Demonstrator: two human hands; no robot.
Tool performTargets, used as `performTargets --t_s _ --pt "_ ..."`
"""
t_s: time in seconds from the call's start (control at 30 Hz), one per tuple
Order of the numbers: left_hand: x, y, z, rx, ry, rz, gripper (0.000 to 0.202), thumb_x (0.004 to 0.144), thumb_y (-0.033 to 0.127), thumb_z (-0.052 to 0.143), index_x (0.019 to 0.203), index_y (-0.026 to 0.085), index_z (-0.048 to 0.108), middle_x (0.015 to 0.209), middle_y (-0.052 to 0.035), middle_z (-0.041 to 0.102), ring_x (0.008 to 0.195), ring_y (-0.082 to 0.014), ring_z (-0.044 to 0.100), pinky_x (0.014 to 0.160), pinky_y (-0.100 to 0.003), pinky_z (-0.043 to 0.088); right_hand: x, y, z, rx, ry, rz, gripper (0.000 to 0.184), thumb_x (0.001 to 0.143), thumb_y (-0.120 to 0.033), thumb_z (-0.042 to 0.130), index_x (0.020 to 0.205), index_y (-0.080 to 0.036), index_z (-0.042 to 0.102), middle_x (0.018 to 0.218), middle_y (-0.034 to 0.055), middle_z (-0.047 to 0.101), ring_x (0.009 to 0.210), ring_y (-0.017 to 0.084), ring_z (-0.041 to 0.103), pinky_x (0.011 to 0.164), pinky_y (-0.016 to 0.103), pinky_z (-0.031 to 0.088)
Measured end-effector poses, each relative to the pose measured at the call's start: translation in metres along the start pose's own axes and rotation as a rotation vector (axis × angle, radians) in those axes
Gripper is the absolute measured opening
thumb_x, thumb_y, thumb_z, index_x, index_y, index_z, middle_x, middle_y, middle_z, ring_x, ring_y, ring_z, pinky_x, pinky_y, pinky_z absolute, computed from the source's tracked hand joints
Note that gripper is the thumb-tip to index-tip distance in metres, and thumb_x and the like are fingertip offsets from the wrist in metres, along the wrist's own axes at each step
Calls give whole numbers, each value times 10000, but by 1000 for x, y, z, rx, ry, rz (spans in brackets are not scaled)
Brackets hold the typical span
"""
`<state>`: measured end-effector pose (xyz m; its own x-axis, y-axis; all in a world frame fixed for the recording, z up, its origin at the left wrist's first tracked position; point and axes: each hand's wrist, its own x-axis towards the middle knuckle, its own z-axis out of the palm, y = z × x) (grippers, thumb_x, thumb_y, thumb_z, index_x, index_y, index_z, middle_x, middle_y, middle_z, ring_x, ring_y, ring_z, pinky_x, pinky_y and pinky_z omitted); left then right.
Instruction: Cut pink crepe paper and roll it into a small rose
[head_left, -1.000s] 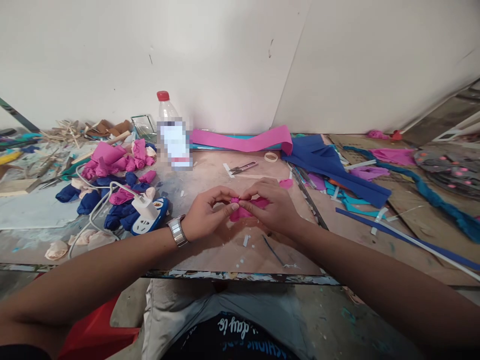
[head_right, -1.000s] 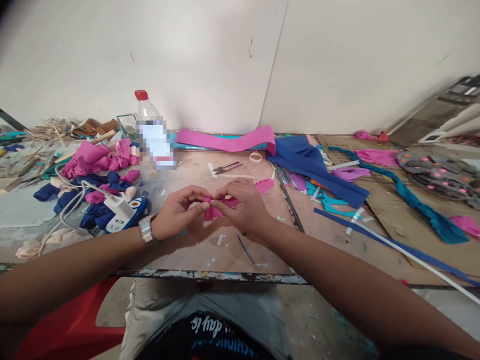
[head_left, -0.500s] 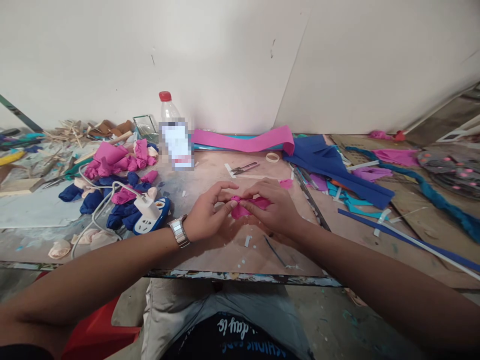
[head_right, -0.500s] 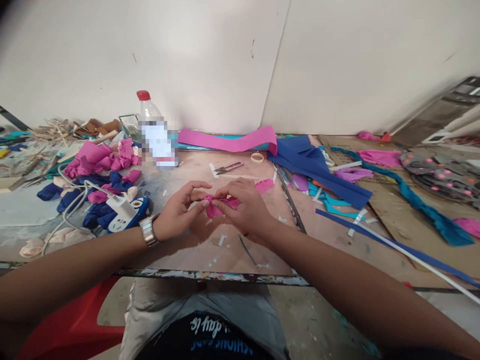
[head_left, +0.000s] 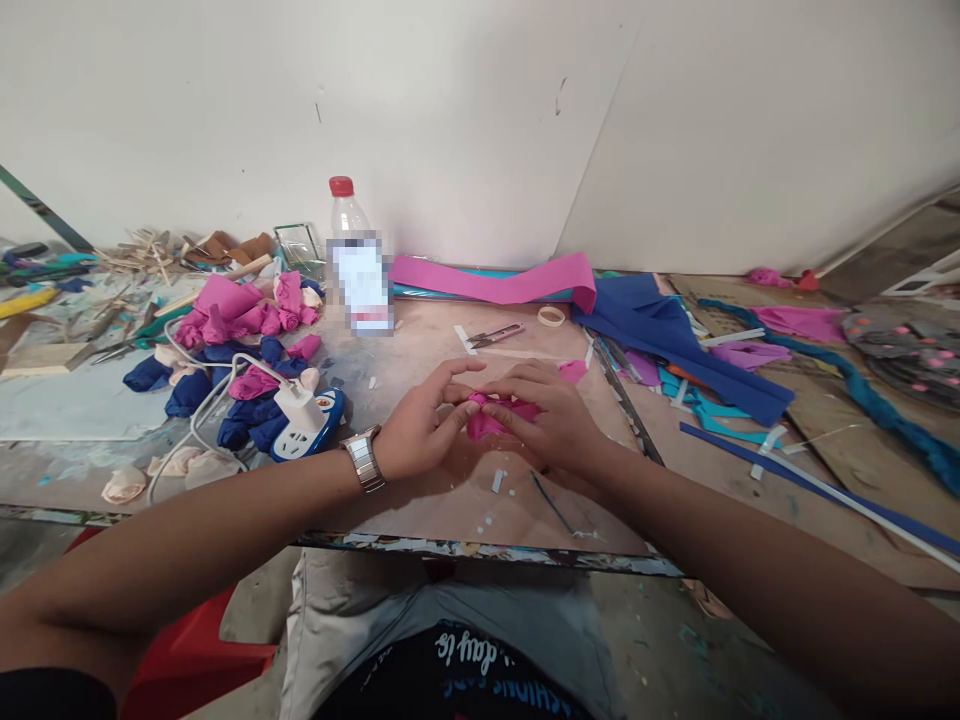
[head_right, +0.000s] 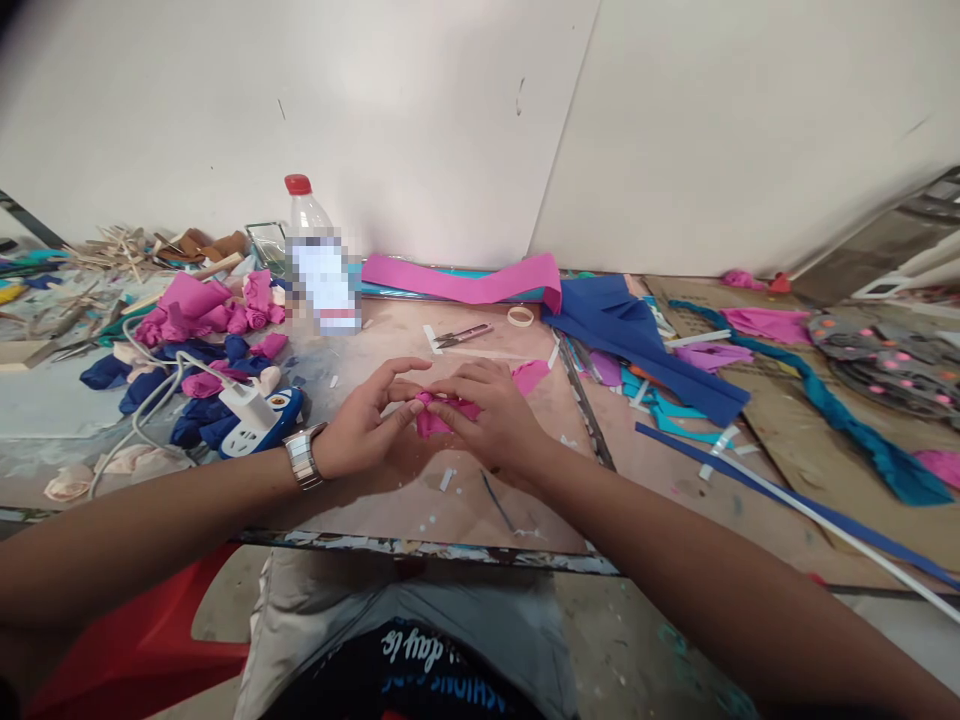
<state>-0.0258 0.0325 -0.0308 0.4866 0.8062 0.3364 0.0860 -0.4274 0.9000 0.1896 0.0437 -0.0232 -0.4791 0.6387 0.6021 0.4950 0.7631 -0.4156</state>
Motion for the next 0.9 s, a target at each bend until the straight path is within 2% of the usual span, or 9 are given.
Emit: performTargets --t_s 0.2,0.37,0.6,0.7,0.77,0.83,0.9 --pt "-1 -1 -1 42 -34 33 453 1029 290 498 1463 202 402 1131 -112 746 1056 -200 705 950 -332 508 0 -1 -1 -9 -31 -9 178 982 -352 654 1117 -262 727 969 42 740 943 212 666 861 387 487" --pt "-2 -1 1 12 -26 73 472 1026 272 506 1477 203 383 1195 -118 720 1139 -198 681 1002 -332 504 1 -6 -6 -9 -65 -3 134 981 -345 641 1029 -228 686 989 55 720 971 230 645 897 399 440" --pt "-2 3 -2 112 48 38 480 928 263 680 1366 215 489 1107 -83 739 1061 -215 700 995 -370 512 1 -7 -5 -9 -16 36 101 990 -317 621 1000 -222 654 983 48 707 967 232 638 885 393 420" --pt "-1 2 -1 108 46 18 440 937 255 667 1343 213 502 1049 -68 744 1001 -200 706 959 -362 526 0 -6 -3 -2 -13 38 113 989 -337 630 989 -229 663 971 39 711 953 228 642 875 386 417" --pt "0 1 0 115 56 35 369 954 265 645 1302 210 539 1094 -77 729 1010 -194 694 941 -351 530 0 -6 -1 0 -11 45 125 987 -355 640 987 -233 667 961 33 716 948 225 645 883 384 411" --pt "1 0 0 139 78 79 276 963 278 633 1226 203 596 1146 -83 708 1032 -189 672 930 -340 526 0 -4 0 -9 2 52 158 983 -385 648 982 -228 667 944 31 719 934 222 647 891 387 403" --pt "2 0 -1 157 102 103 196 963 286 634 1135 192 642 1114 -76 705 1004 -181 657 904 -329 522 0 -3 1 -19 15 51 215 979 -435 649 960 -222 670 916 30 721 909 221 650 885 387 398"
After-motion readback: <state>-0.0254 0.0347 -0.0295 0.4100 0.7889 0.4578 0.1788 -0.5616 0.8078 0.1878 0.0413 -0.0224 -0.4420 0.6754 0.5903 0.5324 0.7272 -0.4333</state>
